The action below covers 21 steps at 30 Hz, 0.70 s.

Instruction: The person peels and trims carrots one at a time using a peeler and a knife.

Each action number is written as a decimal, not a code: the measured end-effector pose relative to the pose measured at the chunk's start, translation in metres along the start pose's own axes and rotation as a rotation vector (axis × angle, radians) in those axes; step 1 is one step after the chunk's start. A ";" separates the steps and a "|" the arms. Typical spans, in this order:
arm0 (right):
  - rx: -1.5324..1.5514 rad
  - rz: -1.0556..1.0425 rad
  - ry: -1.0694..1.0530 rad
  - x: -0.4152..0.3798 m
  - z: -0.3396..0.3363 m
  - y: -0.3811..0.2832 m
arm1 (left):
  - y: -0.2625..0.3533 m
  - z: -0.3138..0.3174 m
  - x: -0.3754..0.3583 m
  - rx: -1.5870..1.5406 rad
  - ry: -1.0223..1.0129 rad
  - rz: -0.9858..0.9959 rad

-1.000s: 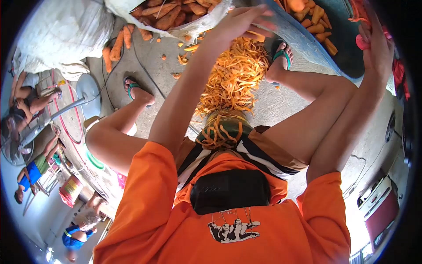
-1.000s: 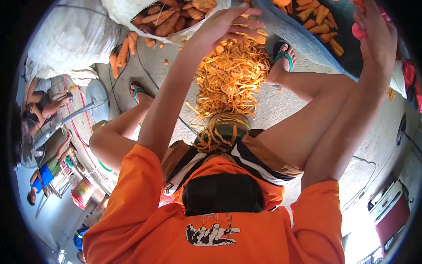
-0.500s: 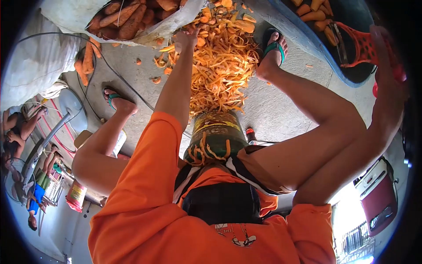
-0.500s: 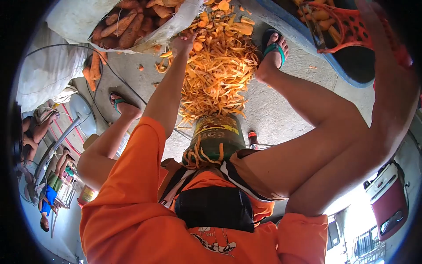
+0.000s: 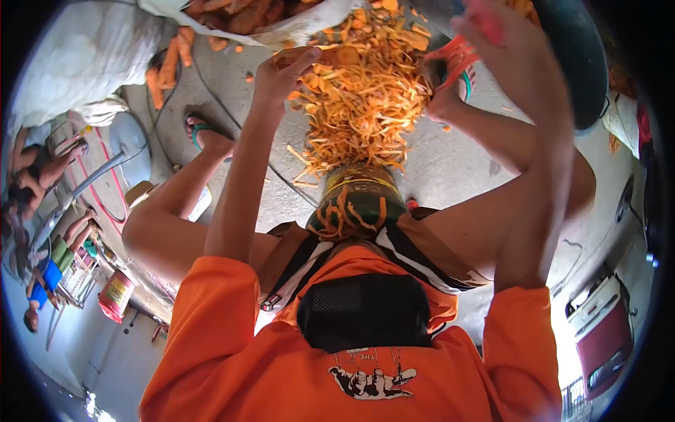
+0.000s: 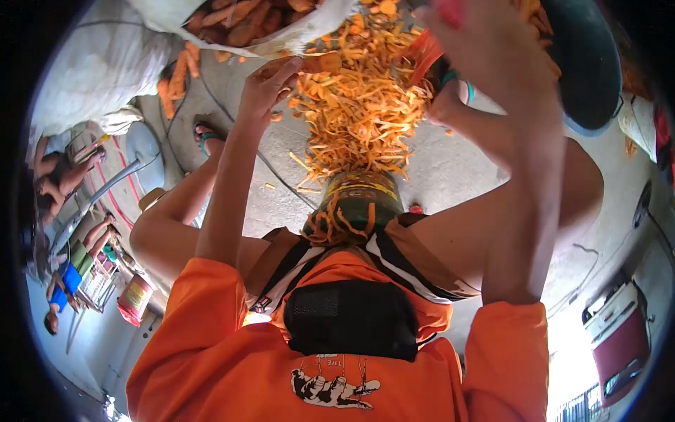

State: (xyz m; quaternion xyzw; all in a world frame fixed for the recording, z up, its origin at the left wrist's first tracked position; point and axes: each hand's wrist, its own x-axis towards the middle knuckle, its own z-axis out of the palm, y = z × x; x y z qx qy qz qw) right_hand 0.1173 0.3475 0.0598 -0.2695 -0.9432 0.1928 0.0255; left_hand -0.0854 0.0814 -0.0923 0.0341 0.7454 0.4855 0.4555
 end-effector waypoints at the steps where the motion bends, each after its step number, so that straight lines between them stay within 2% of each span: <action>1: 0.015 -0.163 0.029 -0.008 0.018 -0.011 | 0.010 -0.004 -0.017 0.041 0.131 0.063; 2: 0.025 -0.322 0.055 -0.017 0.036 -0.023 | 0.013 -0.008 -0.032 -0.047 0.178 0.214; 4: 0.103 -0.044 -0.194 -0.021 0.063 -0.065 | 0.024 -0.013 -0.071 -0.063 0.228 0.330; 6: 0.178 -0.145 -0.256 -0.030 0.090 -0.090 | 0.024 -0.016 -0.103 -0.092 0.295 0.483; 9: 0.239 -0.269 -0.206 -0.045 0.116 -0.119 | 0.011 -0.017 -0.133 -0.173 0.393 0.595; 11: 0.221 -0.298 -0.184 -0.042 0.135 -0.119 | 0.008 -0.018 -0.151 -0.195 0.433 0.606; 14: 0.041 -0.229 -0.253 -0.027 0.152 -0.099 | -0.007 -0.018 -0.156 -0.155 0.472 0.646; 16: -0.021 -0.119 -0.293 -0.015 0.147 -0.088 | -0.008 -0.017 -0.156 -0.279 0.500 0.621; 17: -0.028 -0.119 -0.287 -0.015 0.142 -0.088 | -0.009 -0.017 -0.153 -0.285 0.498 0.628; 19: 0.152 -0.167 -0.195 -0.025 0.132 -0.096 | -0.013 -0.020 -0.149 -0.331 0.534 0.613; 21: 0.142 -0.229 -0.167 -0.046 0.118 -0.119 | -0.016 -0.017 -0.142 -0.432 0.535 0.594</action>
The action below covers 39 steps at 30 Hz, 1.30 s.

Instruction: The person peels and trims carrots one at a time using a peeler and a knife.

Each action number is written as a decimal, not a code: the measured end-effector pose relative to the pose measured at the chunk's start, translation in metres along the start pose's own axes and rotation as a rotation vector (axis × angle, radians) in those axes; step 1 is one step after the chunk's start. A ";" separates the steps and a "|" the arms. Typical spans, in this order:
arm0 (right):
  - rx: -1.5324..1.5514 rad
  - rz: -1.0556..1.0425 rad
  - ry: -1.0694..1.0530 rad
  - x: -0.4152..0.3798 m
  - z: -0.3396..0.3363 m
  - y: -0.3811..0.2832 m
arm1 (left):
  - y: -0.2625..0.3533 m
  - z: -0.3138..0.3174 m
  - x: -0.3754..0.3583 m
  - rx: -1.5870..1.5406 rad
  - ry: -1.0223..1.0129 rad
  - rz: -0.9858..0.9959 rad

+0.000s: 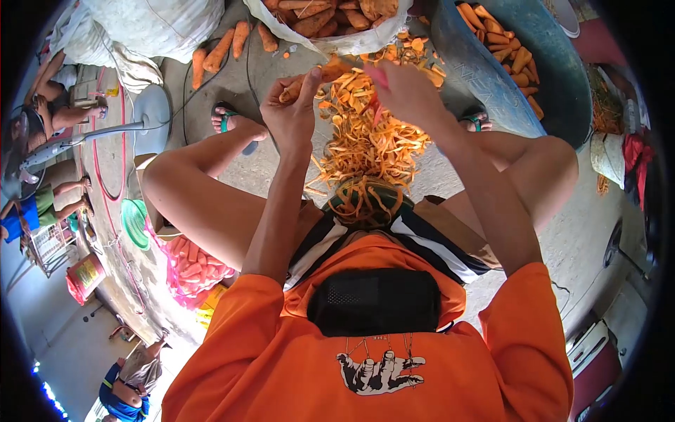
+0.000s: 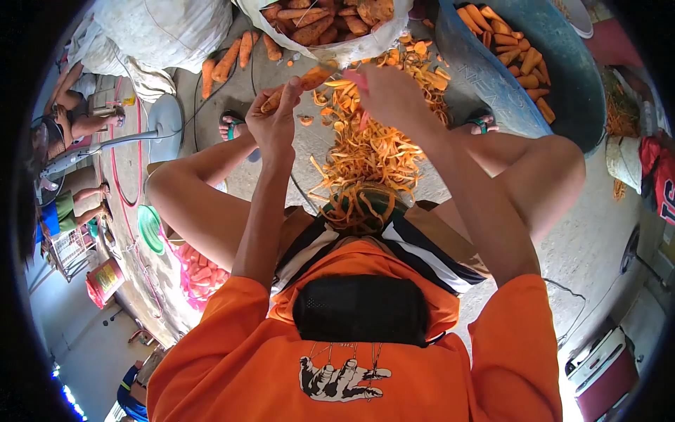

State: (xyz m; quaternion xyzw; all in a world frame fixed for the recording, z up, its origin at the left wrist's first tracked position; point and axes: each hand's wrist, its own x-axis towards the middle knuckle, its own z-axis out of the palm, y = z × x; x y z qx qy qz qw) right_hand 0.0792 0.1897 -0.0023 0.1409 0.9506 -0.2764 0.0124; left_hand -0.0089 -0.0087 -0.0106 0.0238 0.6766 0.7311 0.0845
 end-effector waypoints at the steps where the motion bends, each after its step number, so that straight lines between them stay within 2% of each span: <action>1: -0.008 -0.054 0.019 -0.003 0.000 -0.008 | 0.000 0.004 0.001 -0.074 0.029 -0.045; 4: -0.049 -0.082 -0.017 -0.003 0.012 -0.010 | -0.004 0.010 0.000 -0.079 0.066 -0.068; 6: -0.073 -0.025 0.016 0.003 0.013 -0.001 | -0.006 0.009 -0.002 -0.057 0.032 -0.092; 8: -0.104 0.028 0.053 0.017 0.018 0.028 | -0.002 0.009 -0.004 -0.042 -0.002 -0.111; 10: -0.017 0.138 -0.020 0.028 0.018 0.067 | 0.009 0.011 -0.003 -0.003 0.052 -0.239; 11: -0.079 0.082 0.083 0.025 0.015 0.075 | 0.011 0.009 -0.001 -0.003 0.050 -0.237; 14: 0.017 0.064 0.101 0.019 -0.002 0.061 | 0.020 -0.001 0.010 -0.022 -0.011 -0.219; 16: 0.038 0.020 0.107 0.014 -0.017 0.046 | 0.031 -0.005 0.022 -0.379 -0.056 -0.256; 18: 0.073 -0.016 0.108 0.007 -0.029 0.033 | 0.060 -0.005 0.031 -0.431 -0.127 -0.199; 20: 0.190 -0.086 0.047 0.003 -0.046 0.022 | 0.083 -0.002 0.045 -0.300 -0.341 -0.057; 21: 0.189 -0.085 0.053 0.003 -0.054 0.017 | 0.093 0.001 0.045 -0.139 -0.406 0.006; 22: 0.228 -0.179 0.089 0.003 -0.060 0.014 | 0.094 0.002 0.046 -0.141 -0.412 0.009; 23: 0.265 -0.271 0.124 0.003 -0.065 0.011 | 0.095 0.004 0.049 0.045 -0.544 0.059; 24: 0.260 -0.266 0.131 0.003 -0.069 0.008 | 0.095 0.007 0.052 0.232 -0.673 0.110; 25: 0.250 -0.301 0.126 0.003 -0.072 0.006 | 0.083 0.015 0.048 0.321 -0.644 0.247; 28: 0.238 -0.347 0.114 0.002 -0.072 0.002 | 0.056 0.023 0.044 0.488 -0.646 0.340; 30: 0.235 -0.366 0.100 0.001 -0.069 0.004 | 0.053 0.028 0.031 0.396 -0.623 0.318; 32: 0.231 -0.328 0.036 0.001 -0.065 0.000 | 0.053 0.024 0.026 0.569 -0.575 0.336; 34: 0.188 -0.288 -0.033 0.005 -0.064 0.000 | 0.062 0.023 0.020 0.583 -0.565 0.326; 39: 0.192 -0.373 0.095 0.008 -0.051 -0.001 | 0.059 0.023 0.021 0.561 -0.536 0.322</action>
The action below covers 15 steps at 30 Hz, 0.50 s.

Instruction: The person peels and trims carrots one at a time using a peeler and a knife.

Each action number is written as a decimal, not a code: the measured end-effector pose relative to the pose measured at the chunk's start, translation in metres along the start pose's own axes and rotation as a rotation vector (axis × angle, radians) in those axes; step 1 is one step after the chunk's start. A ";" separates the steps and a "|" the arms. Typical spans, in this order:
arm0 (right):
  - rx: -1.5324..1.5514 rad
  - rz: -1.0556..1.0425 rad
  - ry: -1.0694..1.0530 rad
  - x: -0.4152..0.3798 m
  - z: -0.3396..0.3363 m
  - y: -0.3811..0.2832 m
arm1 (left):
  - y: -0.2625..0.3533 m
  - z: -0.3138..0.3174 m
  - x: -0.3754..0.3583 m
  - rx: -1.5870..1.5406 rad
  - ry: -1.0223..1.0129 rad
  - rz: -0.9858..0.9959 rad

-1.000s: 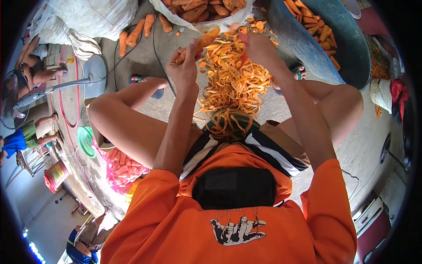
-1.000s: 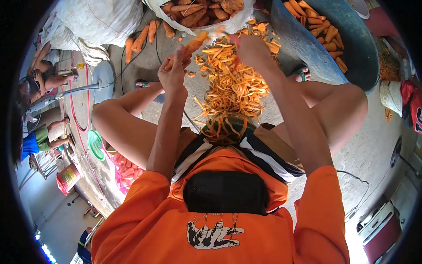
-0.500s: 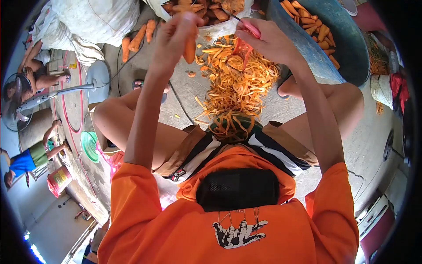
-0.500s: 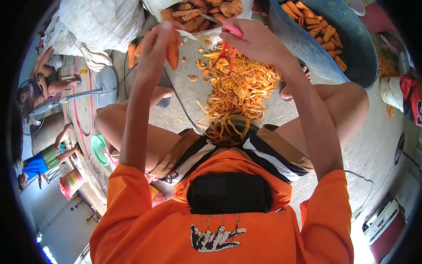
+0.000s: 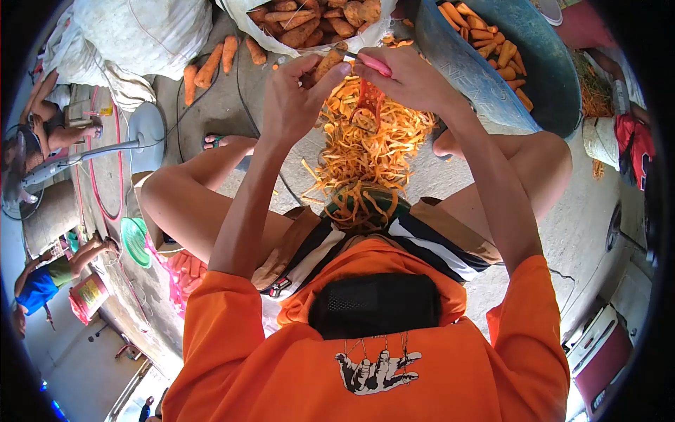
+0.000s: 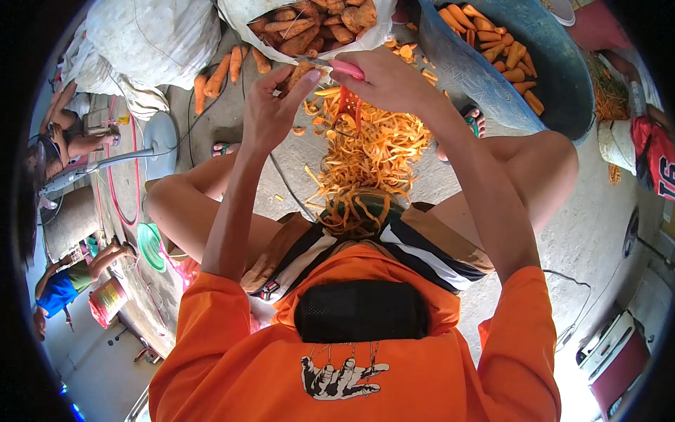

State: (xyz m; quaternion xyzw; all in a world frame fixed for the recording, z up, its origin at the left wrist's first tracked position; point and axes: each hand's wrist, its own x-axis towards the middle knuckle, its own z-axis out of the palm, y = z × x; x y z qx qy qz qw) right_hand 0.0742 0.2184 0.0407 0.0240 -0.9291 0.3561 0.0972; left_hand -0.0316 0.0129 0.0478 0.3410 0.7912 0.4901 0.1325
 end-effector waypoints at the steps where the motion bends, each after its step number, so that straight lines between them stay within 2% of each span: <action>1: 0.001 0.001 0.001 0.001 0.001 0.000 | 0.002 -0.002 0.000 0.001 -0.001 0.000; 4: 0.005 0.066 -0.054 0.003 0.006 0.012 | 0.006 -0.003 0.001 0.101 0.023 0.074; 6: -0.116 0.222 -0.148 0.002 0.012 0.050 | 0.008 0.002 -0.001 -0.289 0.022 0.187; 7: -0.118 0.217 -0.140 0.004 0.005 0.059 | 0.012 -0.003 0.002 -0.285 0.022 0.197; 9: -0.065 0.347 -0.084 0.006 -0.004 0.072 | 0.018 -0.014 -0.002 -0.553 -0.127 -0.111; 10: -0.105 0.301 0.055 0.008 -0.008 0.077 | 0.009 -0.008 0.001 -0.763 -0.099 -0.180; 11: -0.103 0.290 0.047 0.014 -0.018 0.063 | 0.005 -0.006 0.001 -0.762 -0.084 -0.181; 13: 0.291 0.186 0.230 0.013 -0.036 0.035 | -0.001 -0.004 0.001 -1.312 -0.099 -0.469; 14: 0.295 0.187 0.231 0.012 -0.034 0.024 | -0.001 -0.004 0.001 -1.411 -0.134 -0.559; 15: 0.434 0.113 0.271 0.013 -0.029 0.013 | -0.003 -0.003 0.000 -1.409 -0.135 -0.562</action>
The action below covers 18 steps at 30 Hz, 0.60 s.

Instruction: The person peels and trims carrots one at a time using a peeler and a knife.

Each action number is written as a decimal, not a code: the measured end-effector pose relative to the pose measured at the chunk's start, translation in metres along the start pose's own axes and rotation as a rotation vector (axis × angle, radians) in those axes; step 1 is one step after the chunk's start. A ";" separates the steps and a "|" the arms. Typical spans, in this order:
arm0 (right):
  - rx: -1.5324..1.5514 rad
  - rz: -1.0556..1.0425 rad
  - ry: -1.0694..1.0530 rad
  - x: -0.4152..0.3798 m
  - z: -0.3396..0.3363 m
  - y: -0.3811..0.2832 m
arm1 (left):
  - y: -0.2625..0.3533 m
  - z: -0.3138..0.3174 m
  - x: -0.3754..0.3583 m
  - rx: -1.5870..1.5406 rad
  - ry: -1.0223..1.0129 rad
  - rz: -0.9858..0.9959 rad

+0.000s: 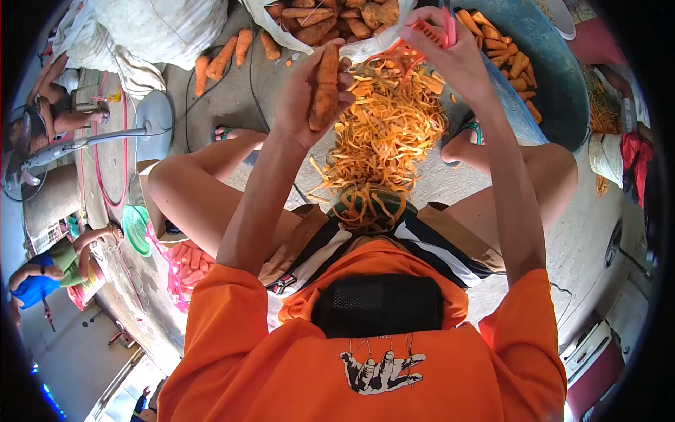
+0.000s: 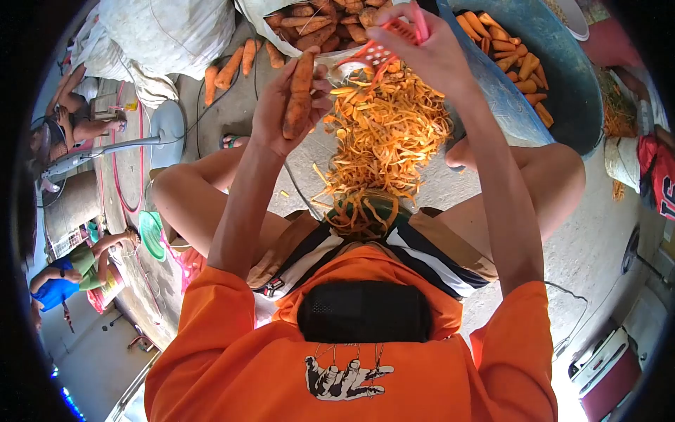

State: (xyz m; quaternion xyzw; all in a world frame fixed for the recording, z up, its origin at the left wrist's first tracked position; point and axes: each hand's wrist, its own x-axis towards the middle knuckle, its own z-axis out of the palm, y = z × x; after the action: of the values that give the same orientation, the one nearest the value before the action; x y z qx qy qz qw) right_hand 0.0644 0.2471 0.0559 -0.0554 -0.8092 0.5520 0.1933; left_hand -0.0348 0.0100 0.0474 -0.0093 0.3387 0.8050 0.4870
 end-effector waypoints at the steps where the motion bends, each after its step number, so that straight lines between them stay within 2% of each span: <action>1: 0.146 -0.061 0.018 -0.002 0.009 -0.009 | -0.002 -0.002 0.001 -0.052 -0.007 -0.072; 2: 0.143 -0.059 0.022 -0.007 0.020 -0.017 | -0.004 -0.001 0.003 -0.104 -0.015 -0.143; 4: 0.302 -0.101 -0.068 -0.016 0.041 -0.032 | -0.013 0.003 0.001 -0.043 0.025 -0.119; 5: 0.301 -0.098 -0.067 -0.019 0.047 -0.035 | -0.016 0.004 0.000 0.018 0.067 -0.091; 6: 0.160 -0.146 -0.092 -0.021 0.053 -0.037 | -0.015 0.000 0.001 0.017 0.067 -0.094; 7: 0.019 -0.192 -0.119 -0.024 0.057 -0.036 | -0.012 -0.003 0.001 -0.021 -0.053 -0.157; 8: 0.020 -0.189 -0.121 -0.025 0.061 -0.034 | -0.011 -0.006 0.000 -0.060 -0.171 -0.218; 9: 0.019 -0.247 -0.085 -0.025 0.064 -0.032 | -0.015 -0.008 -0.002 -0.061 -0.169 -0.219; 11: 0.017 -0.307 -0.047 -0.021 0.063 -0.028 | -0.016 0.008 -0.010 0.012 0.002 -0.152; 14: -0.063 -0.368 0.024 -0.008 0.048 -0.016 | -0.020 -0.010 -0.009 -0.107 -0.034 -0.174; 16: 0.095 -0.157 0.123 -0.001 0.035 -0.007 | -0.022 -0.018 -0.005 -0.152 -0.072 -0.192; 17: 0.100 0.054 0.084 0.001 0.018 -0.031 | -0.022 -0.018 -0.006 -0.198 -0.105 -0.207; 18: 0.099 0.056 0.081 0.000 0.021 -0.024 | -0.024 -0.017 -0.007 -0.200 -0.104 -0.206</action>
State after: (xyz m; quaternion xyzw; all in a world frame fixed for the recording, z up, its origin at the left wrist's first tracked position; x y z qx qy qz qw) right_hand 0.0594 0.2191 0.0714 -0.0906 -0.7706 0.5937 0.2131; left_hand -0.0178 0.0023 0.0238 -0.0508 0.2283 0.7798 0.5807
